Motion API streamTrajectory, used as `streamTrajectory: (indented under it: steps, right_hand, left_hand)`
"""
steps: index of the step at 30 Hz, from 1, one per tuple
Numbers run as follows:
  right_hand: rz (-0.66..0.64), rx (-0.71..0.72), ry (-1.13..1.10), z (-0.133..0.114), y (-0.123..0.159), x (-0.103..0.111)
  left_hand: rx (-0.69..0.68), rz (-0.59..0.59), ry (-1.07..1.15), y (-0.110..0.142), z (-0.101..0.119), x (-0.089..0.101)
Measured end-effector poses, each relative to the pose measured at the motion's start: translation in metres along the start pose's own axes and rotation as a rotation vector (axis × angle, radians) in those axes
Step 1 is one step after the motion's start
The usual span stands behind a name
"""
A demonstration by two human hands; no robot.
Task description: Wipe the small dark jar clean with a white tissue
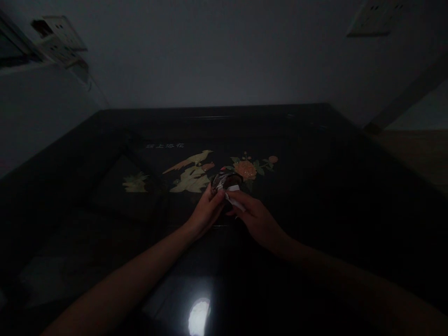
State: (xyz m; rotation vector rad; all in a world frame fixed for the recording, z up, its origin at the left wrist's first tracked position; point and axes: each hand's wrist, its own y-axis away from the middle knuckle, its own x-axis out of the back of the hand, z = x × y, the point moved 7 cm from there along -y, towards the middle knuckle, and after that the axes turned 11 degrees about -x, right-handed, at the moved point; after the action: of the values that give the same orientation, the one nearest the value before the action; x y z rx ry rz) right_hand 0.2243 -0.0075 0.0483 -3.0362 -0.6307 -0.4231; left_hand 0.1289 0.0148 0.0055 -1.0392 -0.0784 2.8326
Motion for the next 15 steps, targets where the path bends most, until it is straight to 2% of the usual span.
streamTrajectory:
  steps: [3,7,12,15]
  right_hand:
    - [0.007,0.056,0.092,-0.001,-0.001,0.000]
    - [-0.055,0.173,0.378,-0.010,-0.002,0.003]
    - [-0.127,0.188,0.774,-0.014,-0.005,0.011]
    - [-0.125,0.341,1.039,-0.021,-0.003,0.010]
  left_hand:
    - [-0.008,0.005,-0.001,-0.001,0.001,0.000]
    - [-0.001,0.035,0.010,0.000,0.004,-0.002]
    - [0.019,0.035,0.030,0.000,0.001,-0.001]
    - [0.021,0.030,0.031,-0.002,-0.001,-0.001]
